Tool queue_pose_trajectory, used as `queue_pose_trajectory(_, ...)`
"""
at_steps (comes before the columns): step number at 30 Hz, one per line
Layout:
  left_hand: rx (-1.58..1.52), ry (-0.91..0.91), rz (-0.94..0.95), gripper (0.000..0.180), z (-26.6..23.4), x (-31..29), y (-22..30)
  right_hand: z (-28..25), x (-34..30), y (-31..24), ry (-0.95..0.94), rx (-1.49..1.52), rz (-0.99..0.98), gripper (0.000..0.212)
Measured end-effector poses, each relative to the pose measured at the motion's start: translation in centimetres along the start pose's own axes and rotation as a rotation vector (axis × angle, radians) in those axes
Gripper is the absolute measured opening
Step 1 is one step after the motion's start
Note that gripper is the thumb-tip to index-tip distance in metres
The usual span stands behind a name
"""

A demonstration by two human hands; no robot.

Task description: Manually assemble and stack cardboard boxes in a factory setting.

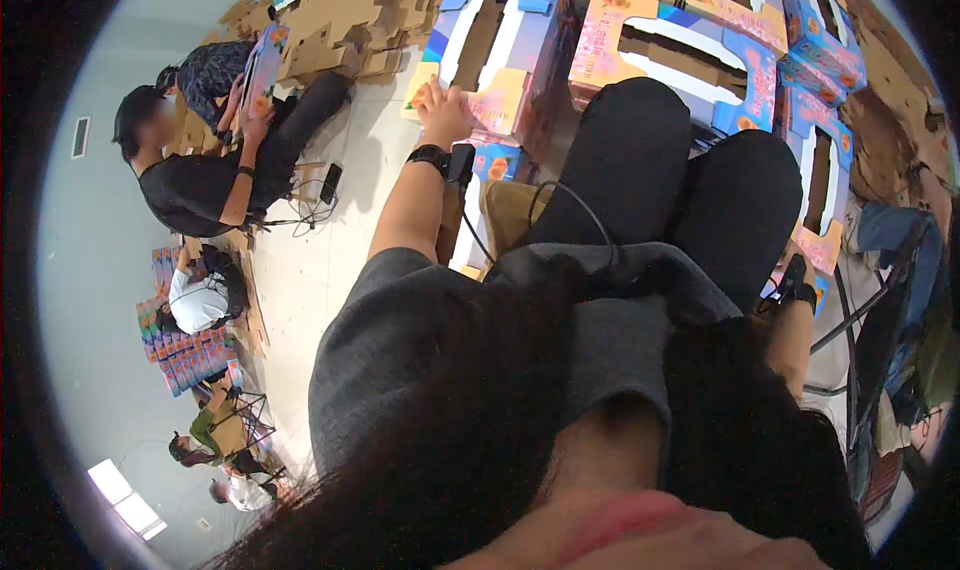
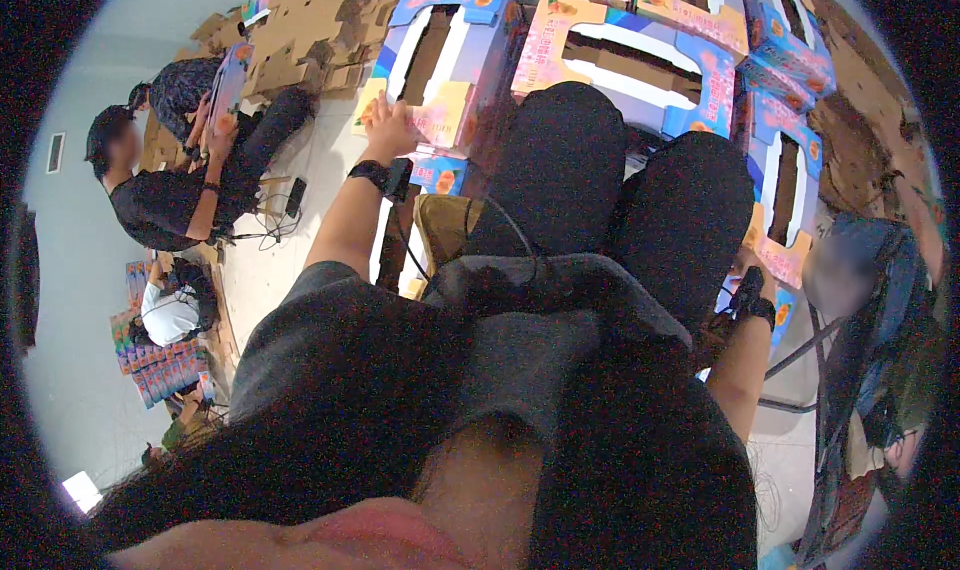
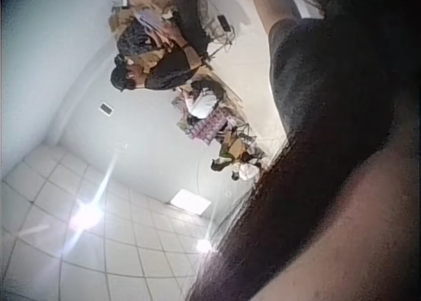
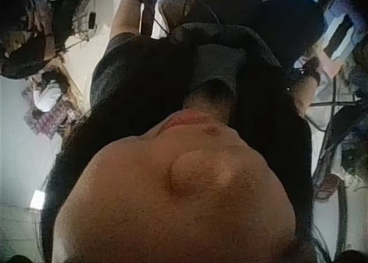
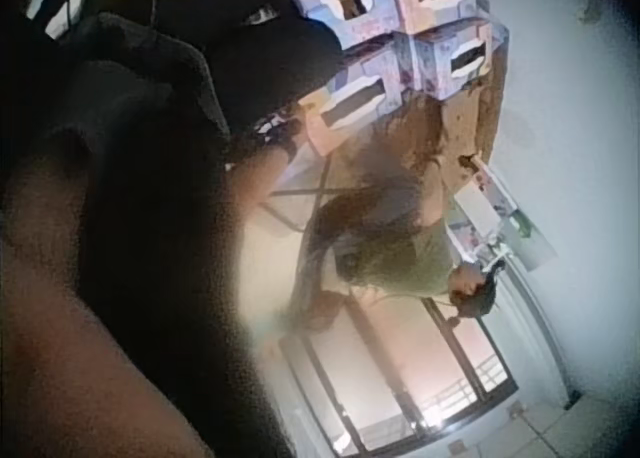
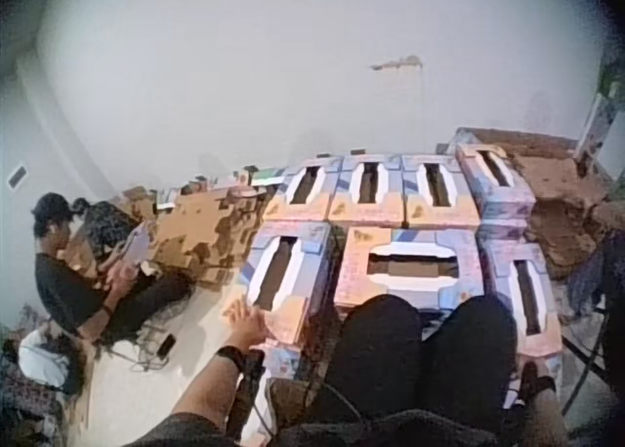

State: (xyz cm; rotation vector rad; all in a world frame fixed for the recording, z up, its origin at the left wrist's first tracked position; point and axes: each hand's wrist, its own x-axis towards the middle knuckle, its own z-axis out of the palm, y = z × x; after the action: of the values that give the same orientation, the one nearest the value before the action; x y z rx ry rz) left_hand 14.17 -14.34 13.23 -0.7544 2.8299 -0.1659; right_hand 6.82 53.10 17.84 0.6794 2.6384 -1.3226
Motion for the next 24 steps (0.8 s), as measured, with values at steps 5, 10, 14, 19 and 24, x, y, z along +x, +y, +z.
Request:
queue_pose_trajectory(5,0.037,-0.048,0.013,0.077,-1.0,-0.5,0.1,0.6,-0.3,0.4,-0.062,0.091,0.074,0.036)
queue_pose_trajectory(10,-0.018,-0.006,-0.002,0.066,-1.0,-1.0,0.1,0.8,-0.4,-0.1,-0.102,0.165,0.124,0.035)
queue_pose_trajectory(14,-0.016,0.013,-0.003,0.061,0.0,-1.2,-0.3,1.0,-0.5,-0.4,-0.137,0.213,0.157,0.035)
queue_pose_trajectory(19,-0.352,0.242,0.291,0.075,-3.1,-5.1,0.3,0.5,-1.6,0.2,-0.141,0.271,0.233,0.034)
queue_pose_trajectory(24,-0.823,-0.418,0.430,0.052,-17.3,-17.6,-2.9,0.8,-1.9,-0.3,-0.187,0.312,0.257,0.034)
